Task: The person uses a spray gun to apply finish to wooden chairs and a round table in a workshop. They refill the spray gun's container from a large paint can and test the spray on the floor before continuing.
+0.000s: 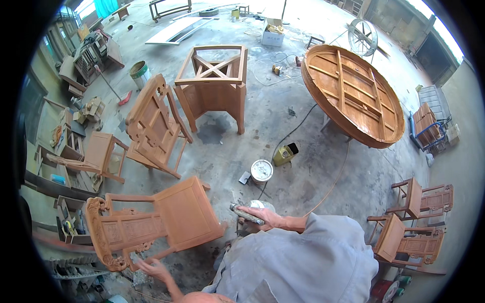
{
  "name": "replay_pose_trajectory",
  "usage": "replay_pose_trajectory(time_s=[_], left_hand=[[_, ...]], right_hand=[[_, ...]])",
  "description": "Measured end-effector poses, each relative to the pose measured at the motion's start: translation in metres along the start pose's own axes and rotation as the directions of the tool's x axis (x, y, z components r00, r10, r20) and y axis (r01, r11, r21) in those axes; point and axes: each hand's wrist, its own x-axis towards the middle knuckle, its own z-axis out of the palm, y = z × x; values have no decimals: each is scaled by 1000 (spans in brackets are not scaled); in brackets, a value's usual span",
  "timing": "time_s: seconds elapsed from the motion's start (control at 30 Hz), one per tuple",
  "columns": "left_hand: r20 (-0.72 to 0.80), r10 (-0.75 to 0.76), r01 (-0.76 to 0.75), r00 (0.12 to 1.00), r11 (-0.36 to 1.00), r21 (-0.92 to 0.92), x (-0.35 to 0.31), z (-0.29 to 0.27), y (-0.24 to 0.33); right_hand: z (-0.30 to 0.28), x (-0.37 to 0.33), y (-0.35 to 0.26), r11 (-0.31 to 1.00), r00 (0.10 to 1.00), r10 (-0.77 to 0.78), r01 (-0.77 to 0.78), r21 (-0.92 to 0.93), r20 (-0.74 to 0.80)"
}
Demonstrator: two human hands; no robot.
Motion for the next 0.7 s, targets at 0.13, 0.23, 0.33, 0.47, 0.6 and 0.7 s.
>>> replay_pose_trajectory(time_s=[0.13, 0.23, 0.33, 0.47, 0.6, 0.7], left_hand=[[978, -206, 491, 12, 854, 174, -254, -23, 24], [928, -259, 584, -267, 723, 370, -288, -20, 111], [935, -274, 715, -225, 605, 350, -284, -16, 158], [952, -265, 813, -152, 515, 273, -262, -3, 204], [964, -243, 852, -110, 476, 217, -239, 22, 243], [975, -203, 857, -88, 483, 178, -224, 50, 267]], right_hand=[[-17, 24, 20, 993, 987, -112, 107, 52, 114], [-36, 33, 40, 997, 982, -79, 76, 25, 171], [-49, 50, 39, 991, 975, -125, 132, -26, 184], [-53, 75, 46, 993, 969, -101, 111, -28, 227], [-48, 89, 33, 997, 964, -58, 45, 58, 259], [-37, 91, 31, 984, 953, -179, 175, 38, 244]])
